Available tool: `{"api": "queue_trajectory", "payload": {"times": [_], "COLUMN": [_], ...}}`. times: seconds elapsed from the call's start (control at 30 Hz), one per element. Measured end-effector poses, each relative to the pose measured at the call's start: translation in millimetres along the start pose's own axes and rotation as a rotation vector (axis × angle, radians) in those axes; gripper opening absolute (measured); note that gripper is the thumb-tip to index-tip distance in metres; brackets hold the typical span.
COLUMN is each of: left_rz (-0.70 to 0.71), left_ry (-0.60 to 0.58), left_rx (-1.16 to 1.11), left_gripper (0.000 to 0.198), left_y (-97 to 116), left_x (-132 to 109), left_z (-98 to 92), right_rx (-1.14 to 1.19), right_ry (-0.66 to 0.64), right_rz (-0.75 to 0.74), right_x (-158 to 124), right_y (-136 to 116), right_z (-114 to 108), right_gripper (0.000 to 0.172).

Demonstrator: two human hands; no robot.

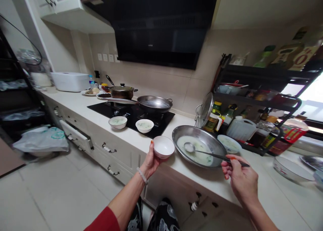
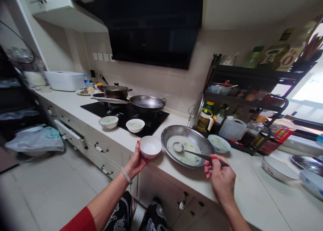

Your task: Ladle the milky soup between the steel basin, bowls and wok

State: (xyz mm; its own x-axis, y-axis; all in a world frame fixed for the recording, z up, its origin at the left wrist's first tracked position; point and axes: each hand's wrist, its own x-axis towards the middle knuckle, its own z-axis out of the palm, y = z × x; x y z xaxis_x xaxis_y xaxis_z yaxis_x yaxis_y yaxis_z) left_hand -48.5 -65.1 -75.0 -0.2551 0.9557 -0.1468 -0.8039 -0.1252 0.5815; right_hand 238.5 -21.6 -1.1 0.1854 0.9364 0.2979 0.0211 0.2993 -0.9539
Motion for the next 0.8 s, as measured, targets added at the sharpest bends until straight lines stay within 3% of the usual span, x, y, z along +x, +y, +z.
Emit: {"api": "queue_trajectory", "payload": {"times": [0.23, 0.43, 0.63, 0.8], "left_rz": [-0.017, -0.017, -0.033, -0.035], "left_ry": [-0.011, 0.004, -0.013, -0.027], "left_rx": [0.012, -0.035, -0.092, -0.102], "left_gripper": [0.063, 0.061, 0.061, 0.059], "left_y": [1.2, 2.9, 4.7, 2.7], "left_x": [0.1, 1.8, 2.3, 4.1], "left_z": [1.3, 4.3, 4.9, 1.1], "right_rx": [0.083, 0.201, 0.227, 0.109], "right_ry": [0.021, 0.005, -0.115, -0.270], "right_rz": [0.029, 0.056, 0.047, -0.075], "right_x": [4.7, 2.7, -8.3, -28.5], "right_y": [-19.8, -46.1, -55.0, -44.5], "right_z": [5.6, 24.4, 50.1, 63.6], "right_gripper": [0.034, 0.034, 0.036, 0.037]}}
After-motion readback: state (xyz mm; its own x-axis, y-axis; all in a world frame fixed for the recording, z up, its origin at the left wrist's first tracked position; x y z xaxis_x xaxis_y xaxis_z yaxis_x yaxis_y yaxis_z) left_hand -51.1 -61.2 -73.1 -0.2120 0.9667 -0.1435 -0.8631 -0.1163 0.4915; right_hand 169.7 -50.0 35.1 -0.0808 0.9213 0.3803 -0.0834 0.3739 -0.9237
